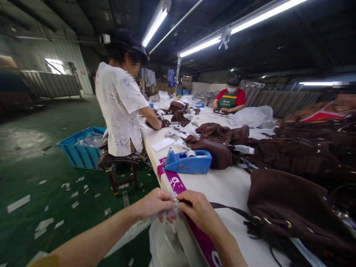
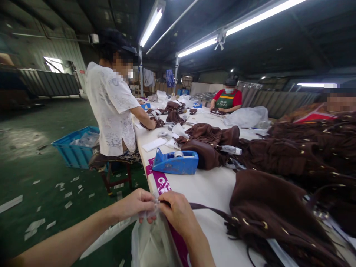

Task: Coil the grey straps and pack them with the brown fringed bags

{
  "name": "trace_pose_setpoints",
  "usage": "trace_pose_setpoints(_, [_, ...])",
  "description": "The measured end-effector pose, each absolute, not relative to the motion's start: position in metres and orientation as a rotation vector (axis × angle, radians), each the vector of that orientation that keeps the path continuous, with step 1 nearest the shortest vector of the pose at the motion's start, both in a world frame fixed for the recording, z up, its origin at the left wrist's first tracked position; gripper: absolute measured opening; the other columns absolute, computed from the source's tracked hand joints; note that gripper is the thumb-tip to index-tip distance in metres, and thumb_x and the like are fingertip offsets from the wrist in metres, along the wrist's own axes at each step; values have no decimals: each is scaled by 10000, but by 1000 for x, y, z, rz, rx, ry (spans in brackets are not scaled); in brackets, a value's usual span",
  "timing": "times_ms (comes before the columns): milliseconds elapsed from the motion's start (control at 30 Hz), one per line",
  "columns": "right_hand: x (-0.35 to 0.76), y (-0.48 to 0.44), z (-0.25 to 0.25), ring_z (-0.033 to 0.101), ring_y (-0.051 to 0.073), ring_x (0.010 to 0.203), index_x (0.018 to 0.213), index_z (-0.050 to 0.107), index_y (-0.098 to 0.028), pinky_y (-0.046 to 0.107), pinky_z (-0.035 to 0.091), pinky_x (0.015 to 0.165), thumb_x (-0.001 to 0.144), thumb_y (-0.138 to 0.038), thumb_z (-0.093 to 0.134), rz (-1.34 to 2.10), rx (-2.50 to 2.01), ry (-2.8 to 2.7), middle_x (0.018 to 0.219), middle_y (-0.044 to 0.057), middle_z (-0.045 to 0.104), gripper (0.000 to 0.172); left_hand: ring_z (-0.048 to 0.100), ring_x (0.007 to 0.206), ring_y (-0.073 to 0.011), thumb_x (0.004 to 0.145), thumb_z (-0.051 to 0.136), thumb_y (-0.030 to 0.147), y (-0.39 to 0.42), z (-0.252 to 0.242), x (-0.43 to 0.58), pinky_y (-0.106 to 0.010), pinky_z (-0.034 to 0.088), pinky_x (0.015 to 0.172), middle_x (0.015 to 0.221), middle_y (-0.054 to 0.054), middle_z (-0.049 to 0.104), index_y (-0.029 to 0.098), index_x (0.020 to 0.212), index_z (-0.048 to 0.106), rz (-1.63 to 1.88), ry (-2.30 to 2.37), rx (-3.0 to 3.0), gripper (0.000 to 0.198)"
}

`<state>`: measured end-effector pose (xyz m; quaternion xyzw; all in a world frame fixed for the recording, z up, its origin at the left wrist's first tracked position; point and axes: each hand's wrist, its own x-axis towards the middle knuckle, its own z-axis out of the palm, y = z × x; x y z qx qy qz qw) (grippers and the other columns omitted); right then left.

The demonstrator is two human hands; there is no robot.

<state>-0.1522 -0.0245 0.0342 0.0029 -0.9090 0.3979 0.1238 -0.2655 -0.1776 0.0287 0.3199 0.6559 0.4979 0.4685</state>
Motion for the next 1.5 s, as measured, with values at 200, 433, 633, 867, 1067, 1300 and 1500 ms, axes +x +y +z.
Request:
trace_pose_setpoints(200, [-136,-13,48,575,179,703,824,733,-243,260,385,659,822,-230,536,1324,-43,-2731,762,4,703,197,628,576,-138,705,651,391,-181,26,-263,-184,380,457,709,-63,705,122,764,655,1228,1586,756,276])
trace_pose_setpoints(433, [-129,-2,48,450,133,583,732,718,-206,241,327,576,793,-257,556,1478,-146,-2762,627,-27,601,180,625,545,-142,685,674,359,-184,23,-262,-201,393,457,747,-81,717,114,793,686,1211,1418,748,268])
trace_pose_setpoints(633, [-127,-1,45,418,125,579,710,690,-186,239,323,577,771,-241,527,1735,-120,-2711,596,-32,535,182,634,585,-148,734,688,419,-186,26,-261,-211,420,493,821,-92,722,120,900,716,1154,1246,784,343])
trace_pose_setpoints(867, [-128,2,36,405,109,538,676,678,-179,224,308,529,740,-216,544,1807,-135,-2699,556,-44,526,153,661,676,-174,733,690,404,-184,30,-258,-245,488,599,904,-92,719,147,1003,717,1046,1187,837,374])
trace_pose_setpoints(1067, [-129,0,38,423,114,537,627,647,-182,225,324,511,707,-208,557,1624,-195,-2736,556,-38,548,123,659,667,-164,741,655,317,-177,26,-253,-206,444,524,963,-99,712,140,974,728,1084,1216,823,302])
trace_pose_setpoints(1300, [-130,2,36,452,116,546,637,663,-186,225,340,530,711,-200,565,1565,-125,-2780,564,-43,556,124,659,685,-176,764,601,317,-177,32,-254,-229,463,566,938,-85,714,161,1036,719,997,1201,867,335])
trace_pose_setpoints(1500, [-132,1,38,480,131,598,653,683,-198,228,331,558,707,-193,609,1409,-131,-2775,608,-31,591,91,656,676,-180,739,596,298,-173,33,-256,-246,474,585,921,-76,714,163,1005,723,955,1223,879,324])
